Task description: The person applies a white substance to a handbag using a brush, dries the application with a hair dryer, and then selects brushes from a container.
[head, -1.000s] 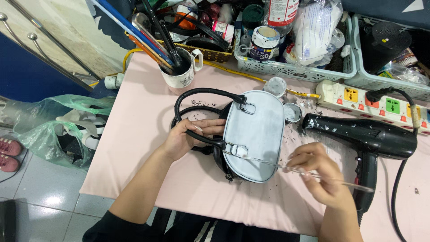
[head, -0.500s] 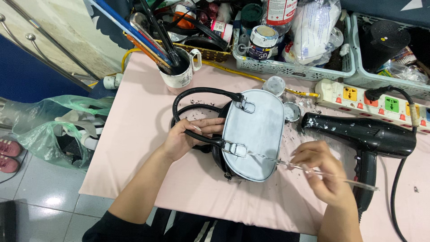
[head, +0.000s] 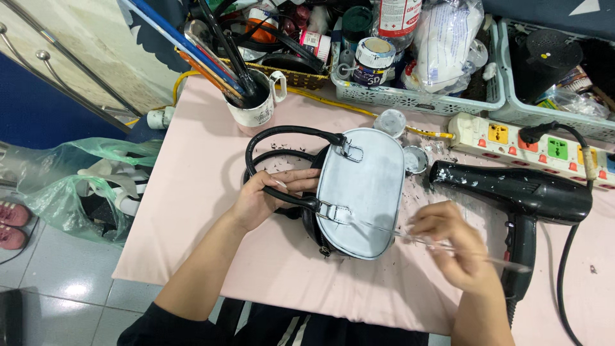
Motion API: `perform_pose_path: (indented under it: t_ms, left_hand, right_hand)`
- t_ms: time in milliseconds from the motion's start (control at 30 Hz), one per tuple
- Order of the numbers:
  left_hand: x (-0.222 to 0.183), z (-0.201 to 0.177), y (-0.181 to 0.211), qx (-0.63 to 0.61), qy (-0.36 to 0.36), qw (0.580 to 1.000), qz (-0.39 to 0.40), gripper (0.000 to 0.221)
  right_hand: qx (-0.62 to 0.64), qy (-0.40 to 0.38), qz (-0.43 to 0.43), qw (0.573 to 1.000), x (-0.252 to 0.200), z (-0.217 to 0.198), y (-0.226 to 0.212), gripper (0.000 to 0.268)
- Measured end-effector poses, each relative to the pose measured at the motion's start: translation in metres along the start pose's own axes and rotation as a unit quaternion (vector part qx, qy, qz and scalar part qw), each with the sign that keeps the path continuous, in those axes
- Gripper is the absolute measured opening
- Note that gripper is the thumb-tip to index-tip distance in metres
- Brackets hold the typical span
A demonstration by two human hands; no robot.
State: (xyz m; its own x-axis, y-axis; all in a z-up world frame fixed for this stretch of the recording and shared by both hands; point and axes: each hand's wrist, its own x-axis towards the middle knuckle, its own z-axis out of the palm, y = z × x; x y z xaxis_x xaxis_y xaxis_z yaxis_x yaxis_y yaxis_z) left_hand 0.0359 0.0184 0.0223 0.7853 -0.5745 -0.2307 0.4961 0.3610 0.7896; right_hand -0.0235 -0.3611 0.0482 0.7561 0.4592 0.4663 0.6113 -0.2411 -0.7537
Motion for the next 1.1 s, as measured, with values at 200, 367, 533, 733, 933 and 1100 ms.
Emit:
perform_pose_path:
  t_ms: [200,367,533,733,933,1100]
  left_hand:
    - [0.000,0.001,0.001,-0.001,0.007,1.000,-0.005,0.080]
    - [0.000,0.001,0.001,-0.008,0.007,1.000,-0.006,0.080]
    - [0.000,0.002,0.002,-0.010,0.003,1.000,0.003,0.080]
    - [-0.001,0.003,0.002,-0.007,0.005,1.000,-0.001,0.080]
    - [-0.001,0.005,0.003,-0.009,0.005,1.000,-0.010,0.081]
    - [-0.002,0.007,0.004,0.002,-0.001,1.000,0.002,0.082]
  right_hand:
    - [0.030,-0.029,-0.012,0.999,0.000,-0.001,0.002,0.009]
    - [0.072,0.013,0.034,0.997,-0.006,-0.006,0.002,0.008]
    - [0.072,0.004,0.015,0.997,-0.004,-0.006,0.006,0.009]
    - [0.014,-0.032,-0.013,0.999,-0.005,-0.005,0.010,0.010]
    - [0.004,-0.033,-0.006,0.999,-0.008,-0.008,0.013,0.008]
    - [0.135,0.082,-0.043,0.987,0.001,-0.012,0.023,0.009]
